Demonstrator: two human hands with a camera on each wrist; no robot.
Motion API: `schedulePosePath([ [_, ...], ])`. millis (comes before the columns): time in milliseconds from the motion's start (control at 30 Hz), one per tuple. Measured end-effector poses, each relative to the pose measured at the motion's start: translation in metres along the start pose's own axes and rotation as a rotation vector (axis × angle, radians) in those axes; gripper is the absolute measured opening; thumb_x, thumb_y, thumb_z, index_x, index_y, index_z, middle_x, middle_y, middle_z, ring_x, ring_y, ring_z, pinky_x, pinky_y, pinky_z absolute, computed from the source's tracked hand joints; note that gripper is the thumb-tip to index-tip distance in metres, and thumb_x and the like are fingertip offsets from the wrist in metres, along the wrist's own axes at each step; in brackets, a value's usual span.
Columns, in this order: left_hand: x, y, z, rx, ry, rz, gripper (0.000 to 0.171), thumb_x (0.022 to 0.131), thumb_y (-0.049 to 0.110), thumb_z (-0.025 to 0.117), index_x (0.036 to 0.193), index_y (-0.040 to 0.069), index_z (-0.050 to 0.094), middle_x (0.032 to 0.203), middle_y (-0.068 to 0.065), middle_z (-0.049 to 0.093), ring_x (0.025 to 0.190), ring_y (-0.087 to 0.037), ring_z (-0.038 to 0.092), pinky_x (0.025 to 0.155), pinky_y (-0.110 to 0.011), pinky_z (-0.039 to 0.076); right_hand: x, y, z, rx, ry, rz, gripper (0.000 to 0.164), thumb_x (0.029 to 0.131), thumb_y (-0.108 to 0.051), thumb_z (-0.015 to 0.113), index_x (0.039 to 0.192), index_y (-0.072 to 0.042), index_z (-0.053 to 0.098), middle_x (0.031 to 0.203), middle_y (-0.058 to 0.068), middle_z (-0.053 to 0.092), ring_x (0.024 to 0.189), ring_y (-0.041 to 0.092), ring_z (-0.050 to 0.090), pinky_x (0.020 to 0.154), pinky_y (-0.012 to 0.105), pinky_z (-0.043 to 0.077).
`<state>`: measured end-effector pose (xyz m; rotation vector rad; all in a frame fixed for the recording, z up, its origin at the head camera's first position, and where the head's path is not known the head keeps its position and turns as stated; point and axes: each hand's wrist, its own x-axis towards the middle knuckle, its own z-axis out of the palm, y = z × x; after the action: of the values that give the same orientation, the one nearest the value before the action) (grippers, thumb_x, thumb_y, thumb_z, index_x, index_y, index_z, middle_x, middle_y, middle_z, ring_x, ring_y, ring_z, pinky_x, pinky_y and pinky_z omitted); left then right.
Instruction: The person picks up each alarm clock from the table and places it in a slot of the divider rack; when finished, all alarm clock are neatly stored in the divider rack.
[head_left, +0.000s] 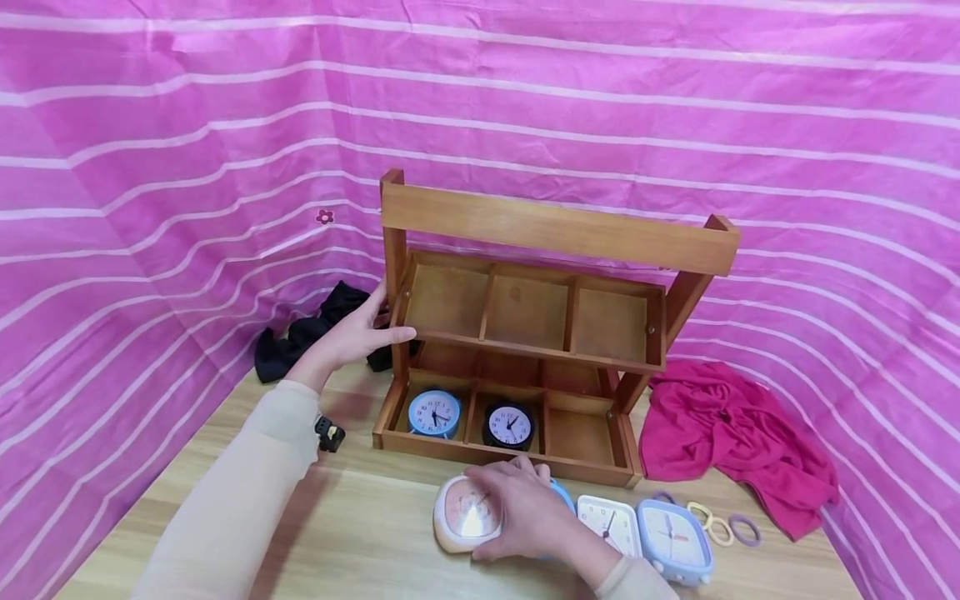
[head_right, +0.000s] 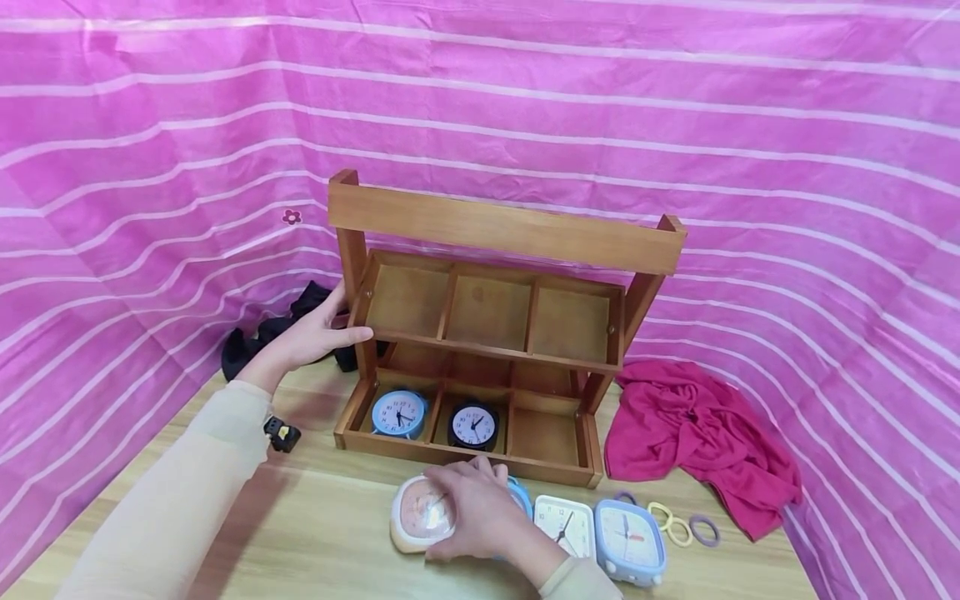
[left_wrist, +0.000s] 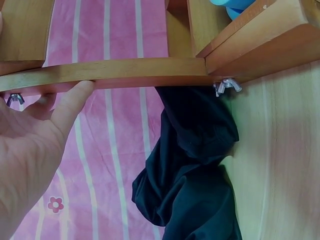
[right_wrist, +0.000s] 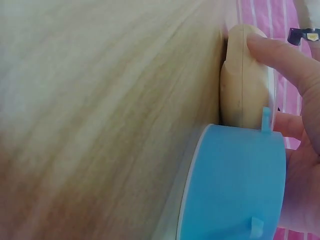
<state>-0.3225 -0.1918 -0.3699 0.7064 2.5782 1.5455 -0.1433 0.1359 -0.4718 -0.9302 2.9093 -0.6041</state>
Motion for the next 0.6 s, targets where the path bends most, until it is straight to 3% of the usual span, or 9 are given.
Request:
schedulePosePath([
  [300,-0.002,-0.002,0.000,-0.009,0.002,-0.002,0.102,0.100,0.037,0.073,0.163,0.053,-0.006,0.174,-0.006,0.012,0.153,-0.042,0.028,0.122,-0.063,0.025,-0.001,0.001,-0.010,0.093,0.081,-0.037,0.095,0.057,-0.043,0.101,0.143,-0.024,0.063,0.140,-0.012,0.063,0.114,0.014,0.046,0.092,0.045,0.031],
  [467,-0.001,-0.003,0.000,0.004,0.002,-0.003,0.102,0.100,0.037,0.072,0.162,0.054,-0.007,0.175,-0.005,0.011,0.155,-0.041,0.026,0.123,-0.063,0.024,-0.002,0.006,-0.033,0.215,0.089,-0.028,0.094,0.061,-0.039,0.101,0.145,-0.025,0.060,0.139,-0.015,0.062,0.114,0.013,0.044,0.088,0.041,0.029],
  [600,0.000,-0.002,0.000,0.007,-0.004,0.000,0.102,0.100,0.038,0.071,0.163,0.052,-0.008,0.175,-0.005,0.011,0.155,-0.041,0.025,0.123,-0.063,0.023,-0.004,0.020,-0.056,0.195,0.116,-0.023,0.095,0.061,-0.040,0.101,0.146,-0.027,0.059,0.137,-0.016,0.062,0.114,0.013,0.045,0.089,0.041,0.031],
])
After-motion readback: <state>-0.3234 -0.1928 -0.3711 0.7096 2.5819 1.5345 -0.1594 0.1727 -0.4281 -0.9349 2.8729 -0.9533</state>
